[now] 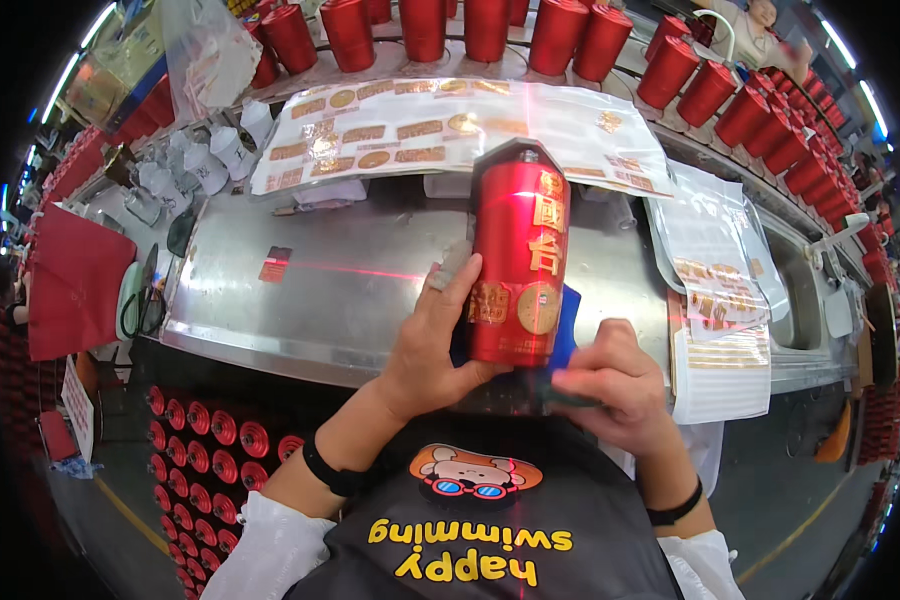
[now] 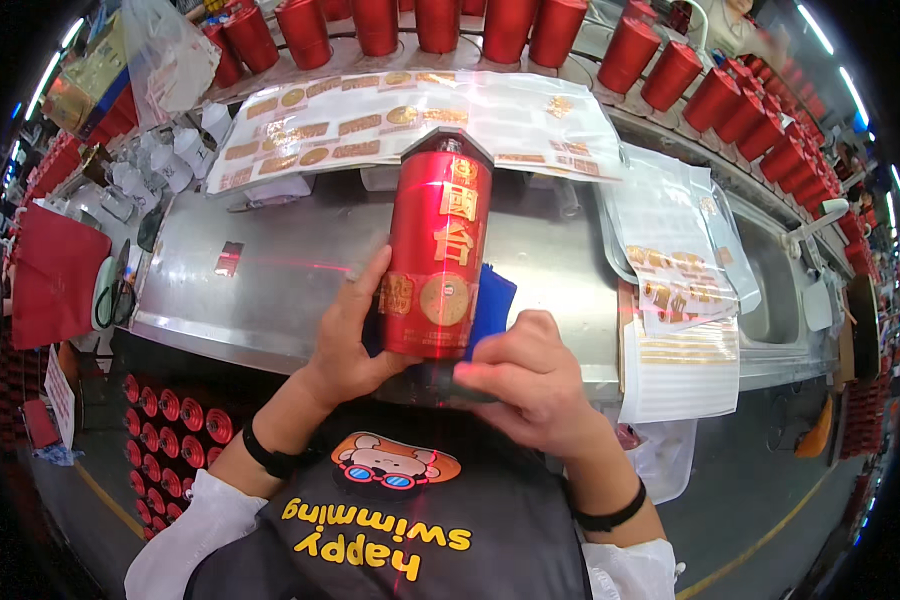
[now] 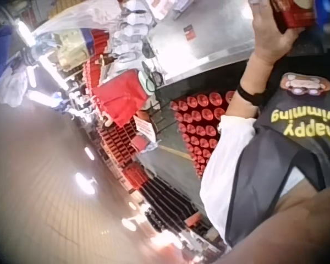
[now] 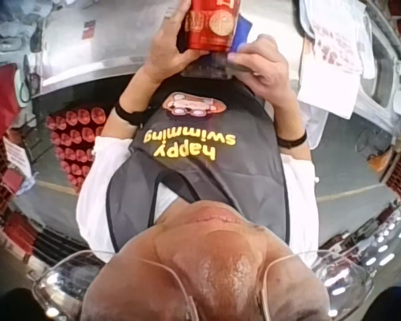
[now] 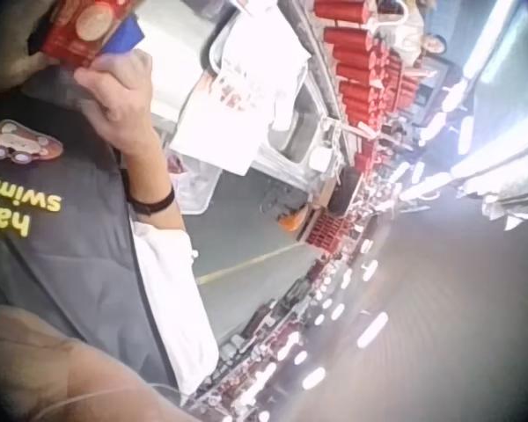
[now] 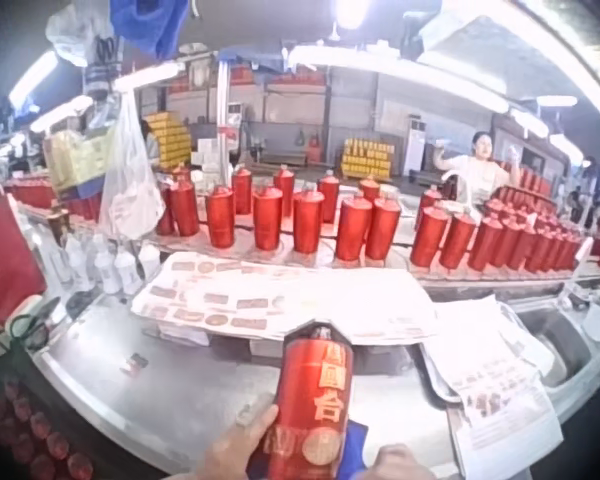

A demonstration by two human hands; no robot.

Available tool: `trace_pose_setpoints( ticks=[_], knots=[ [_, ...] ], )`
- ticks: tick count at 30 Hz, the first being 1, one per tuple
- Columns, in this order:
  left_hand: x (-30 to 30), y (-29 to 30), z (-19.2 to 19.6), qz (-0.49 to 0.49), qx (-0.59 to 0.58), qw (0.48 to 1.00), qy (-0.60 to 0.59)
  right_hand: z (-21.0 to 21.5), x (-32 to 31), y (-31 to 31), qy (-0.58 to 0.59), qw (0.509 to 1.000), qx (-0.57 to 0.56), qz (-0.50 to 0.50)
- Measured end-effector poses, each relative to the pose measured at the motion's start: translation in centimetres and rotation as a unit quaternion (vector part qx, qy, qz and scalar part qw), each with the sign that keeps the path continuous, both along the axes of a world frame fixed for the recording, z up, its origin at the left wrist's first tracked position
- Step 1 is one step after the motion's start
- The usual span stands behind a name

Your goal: The person is applying labels and decorative gold seals to red metal containers on a production line, using a sponge to smooth the surfaces.

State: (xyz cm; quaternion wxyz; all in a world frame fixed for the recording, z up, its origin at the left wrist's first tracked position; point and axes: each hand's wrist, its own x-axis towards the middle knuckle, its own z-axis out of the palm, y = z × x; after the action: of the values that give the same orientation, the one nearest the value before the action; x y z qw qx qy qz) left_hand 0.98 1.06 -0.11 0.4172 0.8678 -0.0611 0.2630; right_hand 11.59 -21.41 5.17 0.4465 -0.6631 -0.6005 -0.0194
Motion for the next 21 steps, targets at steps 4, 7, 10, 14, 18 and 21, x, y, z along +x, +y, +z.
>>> trace_pose_setpoints(
  ticks=[4,7,10,14,18,21],
  knots=[
    [0.2,0.0,-0.6,0.0,-0.006,1.0,-0.014,1.7,1.2,1.0,0.166,0.984,-0.069,-0.002],
    [0.2,-0.2,-0.4,-0.005,-0.016,1.0,0.001,1.4,3.4,3.5,0.127,0.975,-0.021,-0.18],
    [0.2,-0.1,-1.1,0.002,-0.011,1.0,-0.002,2.4,2.3,3.0,0.104,0.992,-0.03,-0.061],
    [0.3,-0.1,-0.9,0.007,-0.016,1.0,0.012,0.3,2.9,3.3,-0.078,0.968,0.081,-0.224],
    [0.3,0.1,-1.4,-0.008,-0.005,1.0,-0.001,-0.2,-0.9,1.4,-0.127,0.991,0.039,-0.028],
    [0.3,-0.3,-1.0,-0.006,-0.026,1.0,0.007,-0.3,-0.6,0.7,-0.038,0.999,0.028,0.002]
  ],
)
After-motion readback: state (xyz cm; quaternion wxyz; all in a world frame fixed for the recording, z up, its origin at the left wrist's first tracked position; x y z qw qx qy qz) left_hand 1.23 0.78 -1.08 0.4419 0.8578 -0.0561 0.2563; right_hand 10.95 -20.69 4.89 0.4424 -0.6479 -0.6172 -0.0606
